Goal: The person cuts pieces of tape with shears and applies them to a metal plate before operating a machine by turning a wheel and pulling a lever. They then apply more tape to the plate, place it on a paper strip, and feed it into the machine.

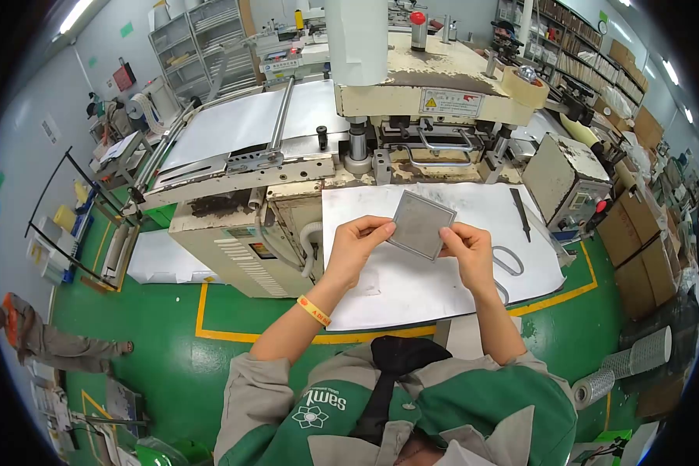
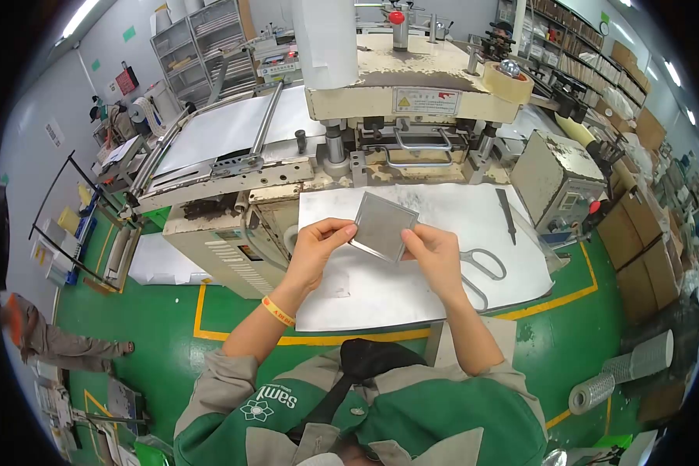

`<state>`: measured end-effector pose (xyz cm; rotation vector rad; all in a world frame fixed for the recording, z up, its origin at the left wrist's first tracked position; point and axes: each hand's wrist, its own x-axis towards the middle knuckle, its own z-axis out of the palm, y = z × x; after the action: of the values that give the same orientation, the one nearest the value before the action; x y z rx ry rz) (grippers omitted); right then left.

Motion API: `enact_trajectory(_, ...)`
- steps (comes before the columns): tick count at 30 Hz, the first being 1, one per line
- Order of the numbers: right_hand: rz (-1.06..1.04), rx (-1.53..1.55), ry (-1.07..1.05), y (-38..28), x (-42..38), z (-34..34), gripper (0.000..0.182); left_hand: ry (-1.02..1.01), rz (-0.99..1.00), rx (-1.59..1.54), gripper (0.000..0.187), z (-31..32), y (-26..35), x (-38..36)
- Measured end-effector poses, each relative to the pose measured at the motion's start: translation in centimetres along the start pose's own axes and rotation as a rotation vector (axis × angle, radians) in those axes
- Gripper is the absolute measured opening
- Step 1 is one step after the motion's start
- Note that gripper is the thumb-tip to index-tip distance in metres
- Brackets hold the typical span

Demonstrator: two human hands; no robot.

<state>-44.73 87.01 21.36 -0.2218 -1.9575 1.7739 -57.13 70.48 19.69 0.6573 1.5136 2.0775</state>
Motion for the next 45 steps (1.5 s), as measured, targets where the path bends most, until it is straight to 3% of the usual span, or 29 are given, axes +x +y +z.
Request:
enact_trajectory(14,0.070,0.050,-0.027,-1.8,0.7,0.2,0.028,-0.020,-0.137,0.000,0.017,-0.4,0.2,0.0)
enact_trajectory(33,0.132,0.148,-0.068,-0.3,1.5,-0.3,0.027,0.008,-0.158,0.000,0.014,-0.3,1.1,-0.5)
enact_trajectory(45,0.229,0.380,-0.118,1.4,2.1,-0.9,0.023,-0.044,-0.153,-0.008,0.010,0.0,1.9,-0.7)
